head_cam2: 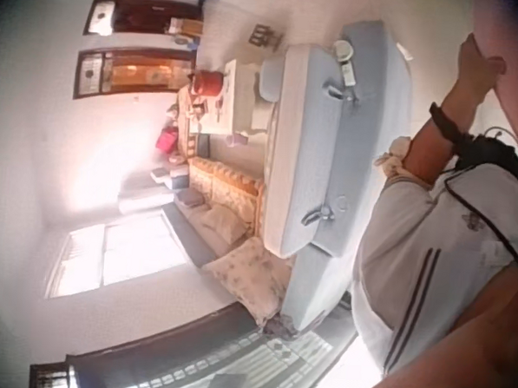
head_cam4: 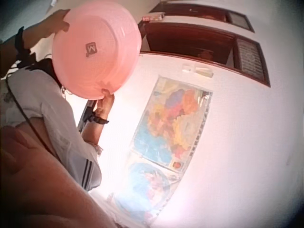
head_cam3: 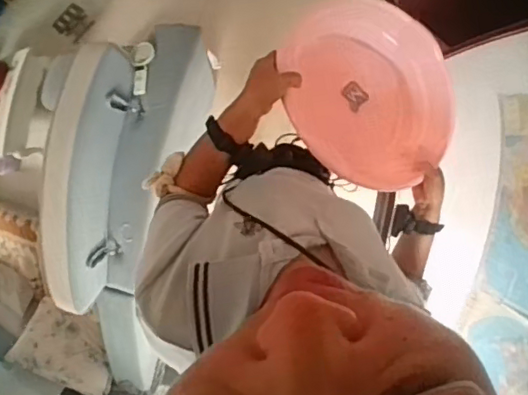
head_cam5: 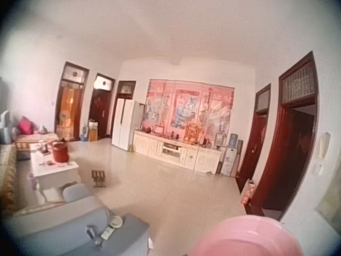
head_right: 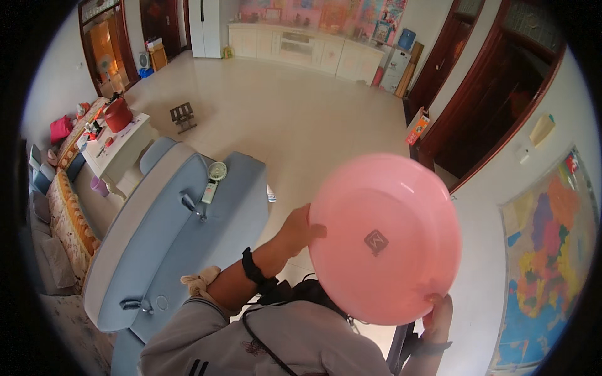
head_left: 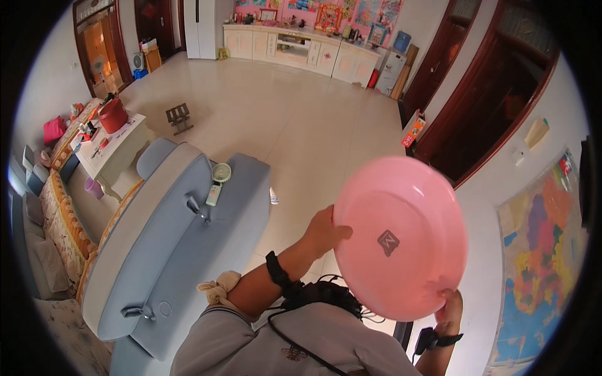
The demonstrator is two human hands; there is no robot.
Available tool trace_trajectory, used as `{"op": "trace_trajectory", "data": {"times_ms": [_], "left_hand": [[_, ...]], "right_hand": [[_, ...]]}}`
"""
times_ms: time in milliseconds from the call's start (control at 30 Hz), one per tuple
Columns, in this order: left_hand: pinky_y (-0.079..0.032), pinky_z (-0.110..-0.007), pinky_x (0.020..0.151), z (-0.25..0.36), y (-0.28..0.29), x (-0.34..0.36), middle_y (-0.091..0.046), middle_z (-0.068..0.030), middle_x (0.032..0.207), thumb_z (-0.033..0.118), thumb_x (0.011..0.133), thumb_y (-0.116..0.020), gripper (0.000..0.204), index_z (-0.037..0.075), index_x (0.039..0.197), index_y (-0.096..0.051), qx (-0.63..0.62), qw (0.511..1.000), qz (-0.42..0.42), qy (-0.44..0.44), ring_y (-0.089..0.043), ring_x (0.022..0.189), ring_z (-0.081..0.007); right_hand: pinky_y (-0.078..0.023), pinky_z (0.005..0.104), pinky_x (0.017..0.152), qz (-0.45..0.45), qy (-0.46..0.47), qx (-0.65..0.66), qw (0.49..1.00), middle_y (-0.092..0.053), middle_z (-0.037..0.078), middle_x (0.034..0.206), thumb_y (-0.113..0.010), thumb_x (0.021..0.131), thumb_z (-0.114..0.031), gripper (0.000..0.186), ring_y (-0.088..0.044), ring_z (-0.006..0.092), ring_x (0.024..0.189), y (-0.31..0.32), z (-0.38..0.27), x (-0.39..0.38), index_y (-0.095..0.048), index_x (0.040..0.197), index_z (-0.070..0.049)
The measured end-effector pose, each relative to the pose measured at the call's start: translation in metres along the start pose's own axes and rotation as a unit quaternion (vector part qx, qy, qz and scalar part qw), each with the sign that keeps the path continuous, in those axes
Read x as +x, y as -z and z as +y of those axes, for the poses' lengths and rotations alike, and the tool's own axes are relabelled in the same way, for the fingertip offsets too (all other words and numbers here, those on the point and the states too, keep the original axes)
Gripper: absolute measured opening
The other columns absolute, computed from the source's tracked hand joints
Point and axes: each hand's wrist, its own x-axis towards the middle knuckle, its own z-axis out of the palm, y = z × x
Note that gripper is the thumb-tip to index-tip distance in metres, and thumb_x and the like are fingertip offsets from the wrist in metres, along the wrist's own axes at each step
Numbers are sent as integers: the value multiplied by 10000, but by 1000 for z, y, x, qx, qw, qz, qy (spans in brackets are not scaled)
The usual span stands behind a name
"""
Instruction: The person handles a container lid and item at a wash basin, then carries a pink wash basin into a living room area where they wash and scrub a pair of black canvas shoes inside the basin using a pink brush.
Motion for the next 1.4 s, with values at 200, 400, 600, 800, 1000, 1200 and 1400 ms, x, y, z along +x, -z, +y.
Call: {"op": "trace_trajectory", "data": {"times_ms": [200,400,600,800,1000,1200,1400], "left_hand": [[-493,-320,775,26,44,140,-603,-106,1046,0,658,-593,526,-54,1174,-507,-22,998,52,7,-592,917,-192],[-484,-309,795,51,96,268,-600,-102,1068,-8,654,-580,551,-60,1196,-493,-42,991,122,-26,-586,949,-185],[-482,-302,800,65,162,370,-600,-96,1073,-29,646,-566,567,-38,1209,-500,-59,967,236,-74,-586,947,-176],[-489,-298,775,101,242,458,-616,-92,1030,-34,654,-558,551,-40,1202,-505,-62,943,314,-88,-600,904,-179],[-483,-303,778,138,345,538,-618,-120,980,3,654,-593,493,-56,1137,-508,-73,912,381,-134,-606,868,-195],[-490,-295,755,181,445,583,-616,-106,1005,-44,652,-562,533,-53,1182,-506,-94,875,443,-170,-603,875,-189],[-490,-293,744,226,548,613,-607,-128,1008,-41,656,-566,530,-71,1180,-492,-88,833,516,-178,-599,865,-188]], "right_hand": [[-477,339,818,-44,-9,-30,999,-575,152,1043,-496,672,-39,480,-580,258,961,-85,-31,158,-491,1128,110],[-474,330,827,-118,-27,-84,989,-579,131,1029,-507,683,-51,468,-580,245,959,-163,-48,346,-499,1133,77],[-465,352,864,-188,-32,-88,978,-581,139,1047,-502,668,-16,460,-573,259,972,-279,-56,509,-505,1118,84],[-457,351,888,-270,-67,-110,954,-580,137,1070,-503,660,-11,481,-569,268,990,-407,-51,644,-508,1135,71],[-436,360,911,-352,-90,-115,924,-567,149,1110,-510,661,1,512,-559,269,1019,-558,-44,744,-484,1163,92],[-432,363,915,-424,-108,-135,889,-565,155,1125,-512,657,6,520,-552,282,1034,-722,-35,805,-481,1167,98],[-442,365,901,-498,-121,-178,840,-570,156,1104,-518,648,-13,519,-556,271,1011,-897,-12,867,-494,1156,92]]}}
